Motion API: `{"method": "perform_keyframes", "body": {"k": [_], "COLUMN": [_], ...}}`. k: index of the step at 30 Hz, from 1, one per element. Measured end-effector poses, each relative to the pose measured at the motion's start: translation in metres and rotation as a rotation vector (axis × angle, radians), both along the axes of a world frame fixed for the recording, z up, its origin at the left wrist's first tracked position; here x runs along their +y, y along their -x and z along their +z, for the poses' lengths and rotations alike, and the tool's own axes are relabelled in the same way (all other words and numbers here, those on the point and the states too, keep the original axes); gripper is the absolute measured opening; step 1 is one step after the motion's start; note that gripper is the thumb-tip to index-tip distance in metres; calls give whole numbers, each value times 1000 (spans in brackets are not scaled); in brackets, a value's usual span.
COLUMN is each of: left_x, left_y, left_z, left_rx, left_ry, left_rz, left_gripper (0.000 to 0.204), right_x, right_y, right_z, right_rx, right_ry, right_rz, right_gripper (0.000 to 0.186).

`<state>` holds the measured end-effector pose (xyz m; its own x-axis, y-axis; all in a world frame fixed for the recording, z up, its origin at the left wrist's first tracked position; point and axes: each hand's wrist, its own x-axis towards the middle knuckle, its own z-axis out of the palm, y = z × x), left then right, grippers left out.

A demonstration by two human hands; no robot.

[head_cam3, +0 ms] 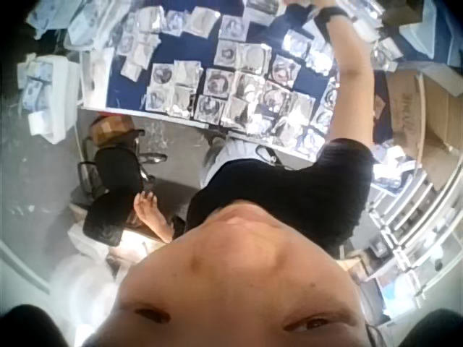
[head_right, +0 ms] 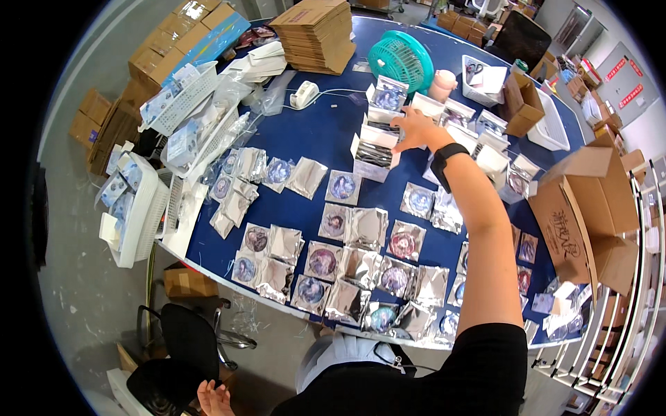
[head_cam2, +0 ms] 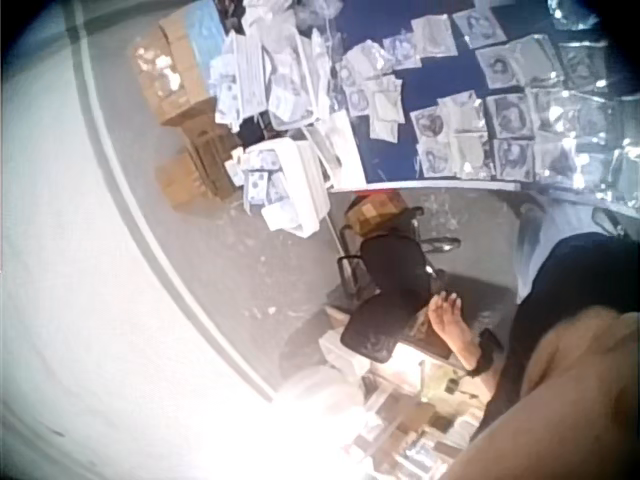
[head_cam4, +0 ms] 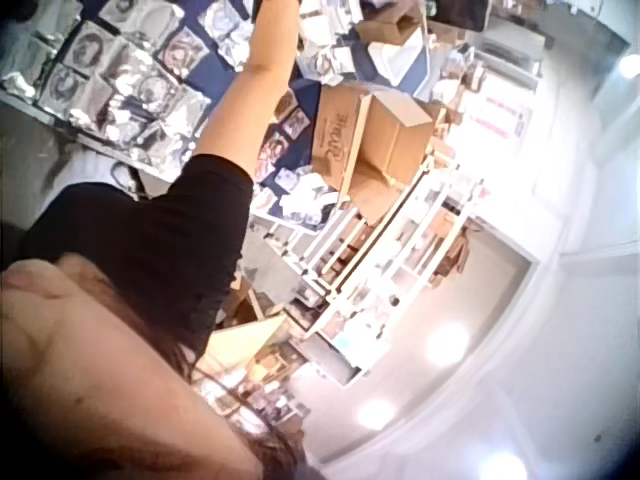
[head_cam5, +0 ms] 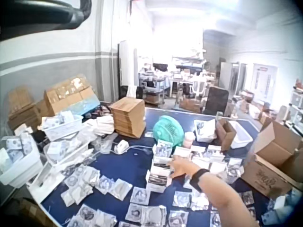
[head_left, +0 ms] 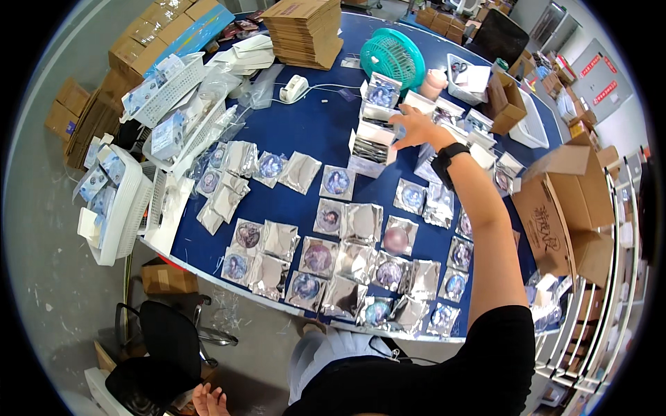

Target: The person repeatedly picks up small foil-wrapped packets from a table, places them into small white cardboard boxes, and closes the boxes. They then stack the closed boxes on the table. The process is repeated multiple times with different packets and boxes.

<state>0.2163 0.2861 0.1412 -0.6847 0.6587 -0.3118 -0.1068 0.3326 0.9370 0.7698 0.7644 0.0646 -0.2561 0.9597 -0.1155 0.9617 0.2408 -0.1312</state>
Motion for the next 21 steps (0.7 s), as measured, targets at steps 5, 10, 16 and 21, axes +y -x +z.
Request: {"method": "perform_keyframes", "body": {"k": [5,10,16,21], "left_x": [24,49,88,110], "left_y": [-23,-38,-64,-62], "left_z": [-1,0,8,5], "left_rx": [40,50,56,14], "left_ry": [85,138,145,59], "left_rz": [-36,-42,-114,-264], "left_gripper": [29,31,32,38], "right_x": [36,55,56,45], "right_y": [1,-8,-2,1], "right_z": [-35,-64,-57,-50], "right_rx": [-31,42,14,25], "right_ry": [8,-30,-189,-298], "right_rz": [0,124,247,308], "right_gripper": [63,34,29,29]}}
